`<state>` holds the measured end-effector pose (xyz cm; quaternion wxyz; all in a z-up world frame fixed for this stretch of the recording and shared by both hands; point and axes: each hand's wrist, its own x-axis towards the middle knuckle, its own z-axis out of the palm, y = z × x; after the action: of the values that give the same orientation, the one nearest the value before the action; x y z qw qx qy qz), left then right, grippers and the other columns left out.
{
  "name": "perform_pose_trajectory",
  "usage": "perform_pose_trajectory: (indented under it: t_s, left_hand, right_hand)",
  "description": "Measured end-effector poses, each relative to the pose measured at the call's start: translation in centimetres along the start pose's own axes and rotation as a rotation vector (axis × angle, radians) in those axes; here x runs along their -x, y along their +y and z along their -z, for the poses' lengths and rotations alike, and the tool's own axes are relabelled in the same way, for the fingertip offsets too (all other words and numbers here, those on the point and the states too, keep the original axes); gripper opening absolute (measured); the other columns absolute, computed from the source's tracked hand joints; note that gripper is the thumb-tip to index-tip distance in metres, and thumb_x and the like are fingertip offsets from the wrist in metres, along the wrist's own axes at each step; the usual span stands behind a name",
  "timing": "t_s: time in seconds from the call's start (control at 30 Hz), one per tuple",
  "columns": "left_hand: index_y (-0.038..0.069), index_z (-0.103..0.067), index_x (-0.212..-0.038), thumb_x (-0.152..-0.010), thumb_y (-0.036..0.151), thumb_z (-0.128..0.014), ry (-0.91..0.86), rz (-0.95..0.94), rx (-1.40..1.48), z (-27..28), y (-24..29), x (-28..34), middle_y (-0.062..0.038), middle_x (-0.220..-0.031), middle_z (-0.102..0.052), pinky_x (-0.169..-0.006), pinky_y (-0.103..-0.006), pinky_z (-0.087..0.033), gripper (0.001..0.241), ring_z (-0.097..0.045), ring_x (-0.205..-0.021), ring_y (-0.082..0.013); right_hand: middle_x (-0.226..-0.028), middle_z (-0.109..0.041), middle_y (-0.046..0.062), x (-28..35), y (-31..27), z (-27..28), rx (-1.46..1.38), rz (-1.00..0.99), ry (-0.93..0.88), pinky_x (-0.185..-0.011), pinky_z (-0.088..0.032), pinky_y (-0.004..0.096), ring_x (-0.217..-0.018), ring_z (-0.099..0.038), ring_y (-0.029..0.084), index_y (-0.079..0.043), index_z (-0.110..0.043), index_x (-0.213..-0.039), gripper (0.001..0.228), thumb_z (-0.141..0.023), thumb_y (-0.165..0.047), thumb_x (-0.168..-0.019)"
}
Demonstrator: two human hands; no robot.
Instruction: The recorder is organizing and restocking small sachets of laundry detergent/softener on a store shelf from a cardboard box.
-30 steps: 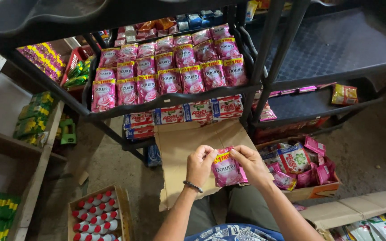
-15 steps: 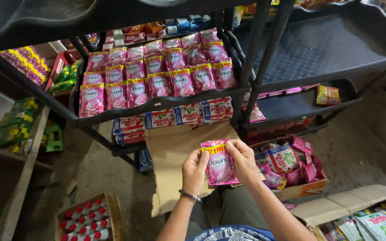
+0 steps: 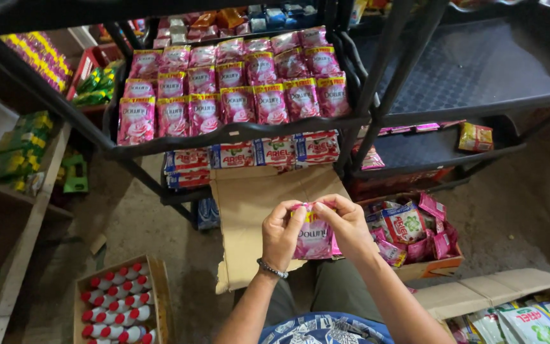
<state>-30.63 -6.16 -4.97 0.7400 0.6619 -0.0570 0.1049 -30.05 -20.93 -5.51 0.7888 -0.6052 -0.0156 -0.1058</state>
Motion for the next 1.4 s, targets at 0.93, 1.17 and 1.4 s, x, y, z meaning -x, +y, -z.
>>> perform_pose_trajectory:
  t_s: [0.93,1.17,1.4]
  left_hand:
    - [0.007,-0.072,-0.09,-0.096,0.015,-0.066,0.024,0.102,0.253,-1.6,2.2,0.0,-0.002,-0.073,-0.063,-0.067,-0.025,-0.053,0.012,-0.057,-0.07,-0.0074]
    - [0.005,-0.077,-0.097,-0.102,0.028,-0.059,0.049,0.151,0.312,-1.5,2.0,0.0,-0.006,-0.074,-0.072,-0.068,-0.0248,-0.056,0.03,-0.066,-0.067,-0.0076]
    - [0.008,-0.078,-0.096,-0.106,0.026,-0.054,0.002,-0.079,0.023,-1.5,2.3,0.1,-0.009,-0.095,-0.074,-0.089,-0.0327,-0.049,0.032,-0.065,-0.092,-0.0153]
  right_hand:
    - [-0.075,-0.071,0.013,0.9,-3.5,-1.2,-0.171,-0.06,-0.02,-0.064,-0.055,0.027,-0.069,-0.069,0.014,0.006,-0.075,-0.095,0.025,-0.061,-0.014,-0.101]
    - [-0.079,-0.071,0.013,0.5,-2.3,-0.8,-0.155,-0.075,0.03,-0.064,-0.059,0.03,-0.07,-0.068,0.014,0.007,-0.076,-0.102,0.023,-0.063,-0.012,-0.101]
    - [-0.078,-0.064,0.006,0.9,-0.6,-0.7,-0.06,-0.038,0.061,-0.058,-0.048,0.02,-0.068,-0.06,0.008,0.005,-0.071,-0.1,0.028,-0.086,0.005,-0.076]
